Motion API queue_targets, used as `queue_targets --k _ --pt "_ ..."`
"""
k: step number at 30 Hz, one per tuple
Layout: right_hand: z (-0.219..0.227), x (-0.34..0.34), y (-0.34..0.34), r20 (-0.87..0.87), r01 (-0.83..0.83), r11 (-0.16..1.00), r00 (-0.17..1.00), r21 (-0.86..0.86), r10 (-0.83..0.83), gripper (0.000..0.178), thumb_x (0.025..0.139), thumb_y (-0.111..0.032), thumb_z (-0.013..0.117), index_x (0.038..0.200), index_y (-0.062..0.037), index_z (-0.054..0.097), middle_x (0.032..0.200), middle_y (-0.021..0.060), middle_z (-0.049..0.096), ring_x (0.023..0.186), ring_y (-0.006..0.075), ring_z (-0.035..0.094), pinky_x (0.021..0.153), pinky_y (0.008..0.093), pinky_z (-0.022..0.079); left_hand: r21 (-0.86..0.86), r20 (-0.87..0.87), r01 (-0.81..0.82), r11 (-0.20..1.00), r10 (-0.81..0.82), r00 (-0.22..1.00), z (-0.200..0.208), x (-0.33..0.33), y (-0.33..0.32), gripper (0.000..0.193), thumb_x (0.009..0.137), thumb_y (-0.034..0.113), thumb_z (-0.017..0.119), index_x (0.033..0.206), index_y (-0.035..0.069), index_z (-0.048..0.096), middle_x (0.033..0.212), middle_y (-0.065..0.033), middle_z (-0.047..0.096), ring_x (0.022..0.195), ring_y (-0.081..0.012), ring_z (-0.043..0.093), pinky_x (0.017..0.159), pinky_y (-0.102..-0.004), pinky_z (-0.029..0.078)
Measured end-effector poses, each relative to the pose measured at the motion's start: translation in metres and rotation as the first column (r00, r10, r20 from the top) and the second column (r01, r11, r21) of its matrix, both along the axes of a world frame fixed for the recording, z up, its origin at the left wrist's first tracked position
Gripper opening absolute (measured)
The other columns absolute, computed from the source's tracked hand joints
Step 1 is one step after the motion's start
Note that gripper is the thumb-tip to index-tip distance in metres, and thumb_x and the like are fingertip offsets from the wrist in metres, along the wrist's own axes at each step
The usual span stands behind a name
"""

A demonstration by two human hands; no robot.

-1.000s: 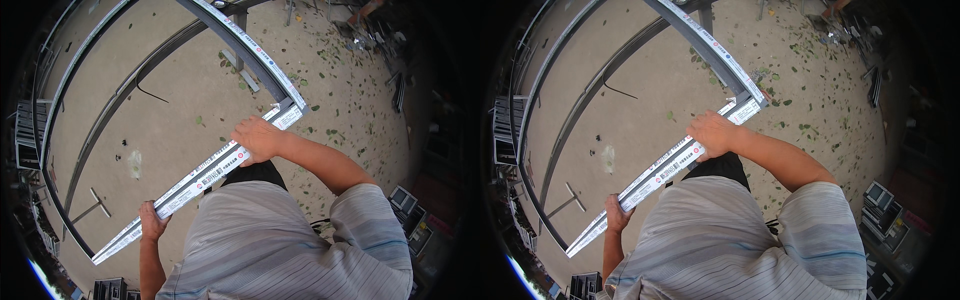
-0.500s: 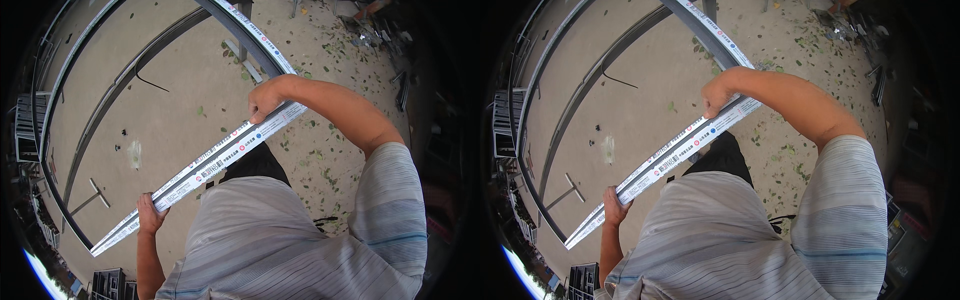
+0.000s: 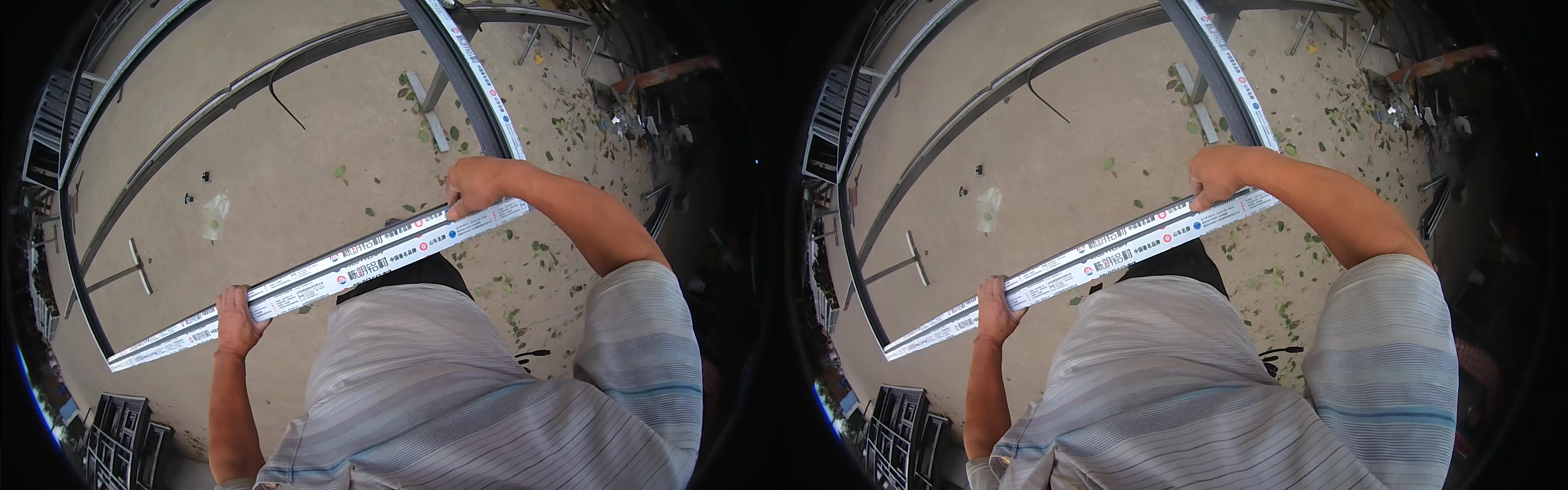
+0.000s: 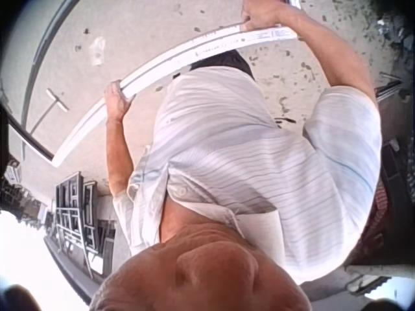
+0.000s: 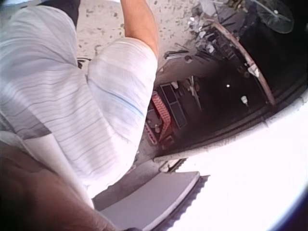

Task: The person sits on the floor and uses a chop saw to cut long metal profiles. They measure and fit the cut pieces into a rectangular frame, then return to the saw to cut additional pieces.

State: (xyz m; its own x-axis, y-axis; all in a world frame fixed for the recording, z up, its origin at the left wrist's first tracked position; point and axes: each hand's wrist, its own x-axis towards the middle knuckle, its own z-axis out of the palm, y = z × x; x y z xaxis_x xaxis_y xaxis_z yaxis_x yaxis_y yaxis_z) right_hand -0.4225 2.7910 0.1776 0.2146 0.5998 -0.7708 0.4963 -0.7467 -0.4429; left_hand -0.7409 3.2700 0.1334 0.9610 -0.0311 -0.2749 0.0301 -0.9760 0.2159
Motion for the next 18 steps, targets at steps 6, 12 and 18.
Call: queue_targets --k 6,12,18 --pt "-0.015 -0.053 -0.004 0.293 0.02 0.991 0.954 0.129 -0.057 0.067 0.094 -0.063 0.072 0.111 0.0009 0.076 0.104 0.0205 0.075 0.102 0.0405 0.072 0.091 0.0504 0.056 -0.021 0.109 0.02 1.0 -0.017 0.994 -0.013 -0.007 0.006 0.07 0.074 0.041 0.092 0.123 0.002 0.061 0.112 -0.0176 0.063 0.106 -0.0413 0.06 0.097 -0.0514 0.048" --pt "-0.042 -0.151 0.08 0.557 -0.079 0.861 0.791 0.503 -0.253 0.072 0.082 -0.068 0.079 0.108 -0.0027 0.065 0.1 0.0158 0.067 0.1 0.0322 0.067 0.094 0.0443 0.048 -0.014 0.104 0.041 0.999 -0.039 0.994 -0.013 -0.007 0.011 0.068 0.073 0.036 0.092 0.123 0.002 0.062 0.111 -0.0168 0.065 0.104 -0.0407 0.062 0.094 -0.0503 0.051" --pt "-0.072 -0.168 0.11 0.605 -0.123 0.767 0.698 0.63 -0.385 0.046 0.081 -0.046 0.081 0.097 -0.0064 0.065 0.095 0.0131 0.07 0.093 0.0318 0.07 0.088 0.0437 0.051 -0.002 0.202 0.086 0.996 -0.084 0.976 -0.015 -0.007 0.01 0.062 0.073 0.031 0.091 0.121 0.002 0.064 0.106 -0.0142 0.068 0.098 -0.0399 0.066 0.089 -0.0502 0.055"
